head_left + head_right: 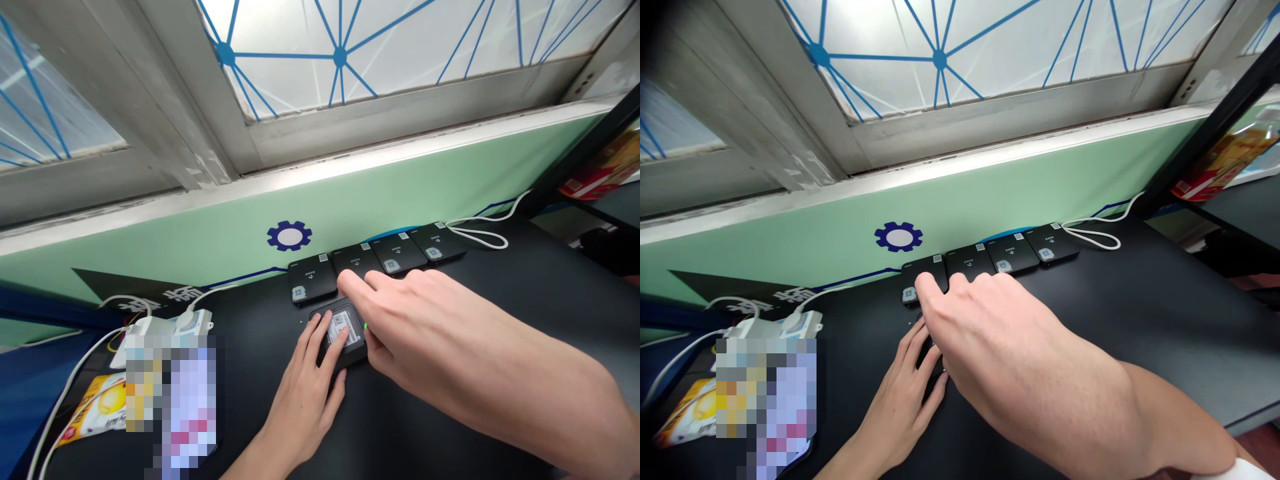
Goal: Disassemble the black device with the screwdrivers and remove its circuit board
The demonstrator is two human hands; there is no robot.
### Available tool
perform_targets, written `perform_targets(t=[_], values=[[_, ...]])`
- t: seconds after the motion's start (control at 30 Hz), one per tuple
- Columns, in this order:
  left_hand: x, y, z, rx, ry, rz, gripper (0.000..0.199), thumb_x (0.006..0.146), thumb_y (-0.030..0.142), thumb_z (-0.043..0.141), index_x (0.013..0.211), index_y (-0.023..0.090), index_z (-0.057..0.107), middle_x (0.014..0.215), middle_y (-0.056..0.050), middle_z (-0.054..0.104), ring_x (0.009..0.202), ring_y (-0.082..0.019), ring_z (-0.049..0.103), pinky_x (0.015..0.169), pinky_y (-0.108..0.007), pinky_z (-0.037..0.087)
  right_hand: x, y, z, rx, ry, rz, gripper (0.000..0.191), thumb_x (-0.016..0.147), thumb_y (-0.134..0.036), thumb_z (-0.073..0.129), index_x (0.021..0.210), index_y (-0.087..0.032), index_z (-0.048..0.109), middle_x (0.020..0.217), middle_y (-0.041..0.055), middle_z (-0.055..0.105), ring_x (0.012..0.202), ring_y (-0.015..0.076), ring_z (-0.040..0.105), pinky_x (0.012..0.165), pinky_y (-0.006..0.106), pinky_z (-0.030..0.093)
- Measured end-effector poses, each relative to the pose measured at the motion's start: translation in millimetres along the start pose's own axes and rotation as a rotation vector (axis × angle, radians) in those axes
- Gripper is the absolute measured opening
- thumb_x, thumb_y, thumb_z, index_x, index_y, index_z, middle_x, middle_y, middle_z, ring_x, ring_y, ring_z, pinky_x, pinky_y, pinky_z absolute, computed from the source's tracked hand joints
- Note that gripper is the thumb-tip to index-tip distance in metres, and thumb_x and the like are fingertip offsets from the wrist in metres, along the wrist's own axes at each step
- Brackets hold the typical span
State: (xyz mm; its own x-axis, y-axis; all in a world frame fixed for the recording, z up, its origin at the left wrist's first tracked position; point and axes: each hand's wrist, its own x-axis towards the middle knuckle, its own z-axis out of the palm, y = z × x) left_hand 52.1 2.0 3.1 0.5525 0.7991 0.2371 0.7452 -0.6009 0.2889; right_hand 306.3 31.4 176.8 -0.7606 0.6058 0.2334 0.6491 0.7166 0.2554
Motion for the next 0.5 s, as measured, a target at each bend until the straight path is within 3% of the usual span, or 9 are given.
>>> perform_targets(t=[0.1,0.23,0.37,0.5], values=[[0.4,0.5,0.0,-0.001,-0.006,0.001,0.066,0.115,0.016,0.054,0.178,0.024,0.037,0.186,-0.016,0.034,0.174,-0.039,0.034,0.131,-0.059,0.054,-2.0,-0.9,2.1,-0.03,0.015,-0.025,0.04,0.1,-0.007,0.05,0.129,-0.007,0.078,0.143,0.0186,0.077,0.093,0.0298,0.075,0.062,0.043,0.052],[0.0,1.1,-1.2,0.002,-0.016,-0.001,0.064,0.115,0.016,0.054,0.177,0.023,0.038,0.185,-0.017,0.035,0.174,-0.04,0.034,0.13,-0.061,0.055,-3.8,-1.6,3.4,-0.066,0.019,-0.083,0.033,0.099,-0.006,0.051,0.116,-0.009,0.079,0.154,0.02,0.07,0.105,0.0317,0.074,0.072,0.045,0.056],[-0.5,1.2,-1.2,-0.003,-0.016,0.001,0.065,0.115,0.016,0.053,0.178,0.025,0.037,0.186,-0.016,0.034,0.174,-0.04,0.034,0.13,-0.061,0.055,0.1,-0.6,2.8,-0.016,-0.02,-0.02,0.03,0.099,-0.01,0.057,0.12,-0.01,0.079,0.135,0.0165,0.078,0.085,0.0274,0.072,0.06,0.042,0.049],[0.0,0.7,-0.3,0.012,-0.015,0.005,0.064,0.115,0.015,0.053,0.177,0.022,0.038,0.186,-0.017,0.033,0.174,-0.039,0.032,0.131,-0.061,0.054,0.3,2.2,5.9,0.056,0.009,0.061,0.054,0.092,-0.009,0.069,0.146,-0.001,0.07,0.109,0.0132,0.082,0.071,0.0236,0.069,0.057,0.039,0.046]])
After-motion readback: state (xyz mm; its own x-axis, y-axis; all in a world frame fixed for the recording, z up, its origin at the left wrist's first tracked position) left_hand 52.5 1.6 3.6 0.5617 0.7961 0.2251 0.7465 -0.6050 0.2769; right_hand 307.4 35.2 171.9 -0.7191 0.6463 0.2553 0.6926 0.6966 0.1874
